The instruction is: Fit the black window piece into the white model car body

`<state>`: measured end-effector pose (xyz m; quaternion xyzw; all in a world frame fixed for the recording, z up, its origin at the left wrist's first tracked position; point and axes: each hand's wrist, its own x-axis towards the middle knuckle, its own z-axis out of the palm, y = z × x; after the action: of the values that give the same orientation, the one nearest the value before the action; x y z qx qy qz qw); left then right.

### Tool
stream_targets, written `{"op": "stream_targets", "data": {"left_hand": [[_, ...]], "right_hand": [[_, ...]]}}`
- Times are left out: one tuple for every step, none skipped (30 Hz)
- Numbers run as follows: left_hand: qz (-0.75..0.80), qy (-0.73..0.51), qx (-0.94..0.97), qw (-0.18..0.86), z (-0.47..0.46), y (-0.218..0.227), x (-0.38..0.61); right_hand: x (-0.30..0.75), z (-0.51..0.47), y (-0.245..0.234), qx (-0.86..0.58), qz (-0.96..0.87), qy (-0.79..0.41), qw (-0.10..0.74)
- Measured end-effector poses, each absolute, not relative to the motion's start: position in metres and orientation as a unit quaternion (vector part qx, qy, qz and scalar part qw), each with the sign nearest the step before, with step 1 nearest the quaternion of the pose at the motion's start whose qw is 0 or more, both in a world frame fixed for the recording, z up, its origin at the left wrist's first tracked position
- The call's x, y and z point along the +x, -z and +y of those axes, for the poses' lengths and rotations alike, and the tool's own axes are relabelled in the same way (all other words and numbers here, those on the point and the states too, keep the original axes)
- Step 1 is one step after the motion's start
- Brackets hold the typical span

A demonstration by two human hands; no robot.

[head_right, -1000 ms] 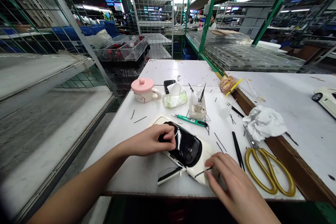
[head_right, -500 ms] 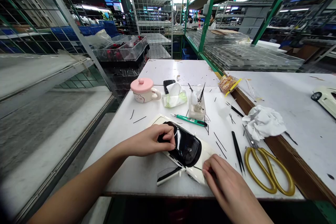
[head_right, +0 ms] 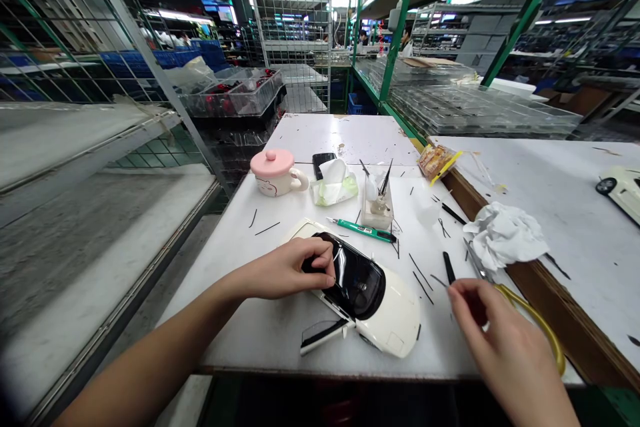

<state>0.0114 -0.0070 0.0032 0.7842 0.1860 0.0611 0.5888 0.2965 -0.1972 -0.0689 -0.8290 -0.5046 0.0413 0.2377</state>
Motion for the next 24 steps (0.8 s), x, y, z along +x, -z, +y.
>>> {"op": "stream_targets", "data": {"left_hand": [[0.185,-0.061,0.785,0.589,-0.007,-0.003,0.011],[0.185,-0.061,0.785,0.588,-0.007,-0.003,0.012],[0.185,-0.061,0.785,0.588,-0.007,-0.003,0.012],[0.185,-0.061,0.785,0.588,-0.007,-0.003,0.012],[0.185,-0.061,0.785,0.587,-0.007,-0.004,0.012],[0.185,-0.061,0.786,0.587,-0.007,-0.004,0.012],[0.185,-0.060,0.786,0.587,-0.007,-0.004,0.012],[0.185,-0.059,0.786,0.587,-0.007,-0.004,0.012],[0.185,-0.058,0.786,0.587,-0.007,-0.004,0.011],[0.185,-0.058,0.786,0.587,-0.007,-0.003,0.011],[0.185,-0.058,0.787,0.586,-0.007,-0.003,0.011],[0.185,-0.058,0.787,0.586,-0.007,-0.003,0.011],[0.184,-0.059,0.788,0.585,-0.007,-0.003,0.011],[0.184,-0.059,0.788,0.585,-0.007,-0.003,0.011],[0.183,-0.060,0.788,0.585,-0.007,-0.003,0.011],[0.182,-0.060,0.788,0.585,-0.007,-0.003,0.011],[0.182,-0.061,0.788,0.585,-0.007,-0.002,0.011],[0.181,-0.061,0.788,0.585,-0.007,-0.002,0.011],[0.181,-0.060,0.788,0.585,-0.007,-0.003,0.011],[0.181,-0.060,0.788,0.585,-0.007,-0.003,0.011],[0.180,-0.059,0.788,0.585,-0.007,-0.003,0.011],[0.180,-0.058,0.788,0.585,-0.007,-0.003,0.011],[0.180,-0.057,0.789,0.585,-0.007,-0.003,0.011],[0.180,-0.057,0.789,0.585,-0.007,-0.003,0.011]], "right_hand": [[0.297,-0.196,0.069,-0.850,-0.469,-0.032,0.236],[0.296,-0.194,0.069,-0.862,-0.446,-0.028,0.237],[0.294,-0.192,0.069,-0.865,-0.439,-0.033,0.240],[0.290,-0.189,0.070,-0.860,-0.445,-0.046,0.246],[0.287,-0.187,0.070,-0.851,-0.457,-0.062,0.251],[0.284,-0.185,0.071,-0.841,-0.470,-0.079,0.257],[0.282,-0.184,0.071,-0.834,-0.478,-0.093,0.260],[0.282,-0.183,0.071,-0.833,-0.480,-0.102,0.256],[0.283,-0.184,0.071,-0.839,-0.475,-0.103,0.246],[0.285,-0.184,0.071,-0.847,-0.467,-0.100,0.233],[0.288,-0.185,0.072,-0.857,-0.457,-0.096,0.218],[0.292,-0.187,0.072,-0.866,-0.447,-0.091,0.203],[0.295,-0.188,0.073,-0.875,-0.438,-0.084,0.191],[0.298,-0.190,0.074,-0.880,-0.430,-0.078,0.184],[0.301,-0.191,0.075,-0.884,-0.424,-0.073,0.180],[0.303,-0.192,0.077,-0.887,-0.421,-0.071,0.177],[0.305,-0.193,0.079,-0.888,-0.420,-0.070,0.175],[0.306,-0.194,0.081,-0.888,-0.420,-0.071,0.174],[0.307,-0.194,0.082,-0.887,-0.422,-0.072,0.173],[0.307,-0.195,0.084,-0.886,-0.424,-0.074,0.172],[0.308,-0.195,0.085,-0.885,-0.426,-0.074,0.171],[0.308,-0.195,0.086,-0.885,-0.428,-0.074,0.170],[0.309,-0.195,0.087,-0.884,-0.430,-0.073,0.168],[0.309,-0.195,0.088,-0.884,-0.432,-0.070,0.166]]}}
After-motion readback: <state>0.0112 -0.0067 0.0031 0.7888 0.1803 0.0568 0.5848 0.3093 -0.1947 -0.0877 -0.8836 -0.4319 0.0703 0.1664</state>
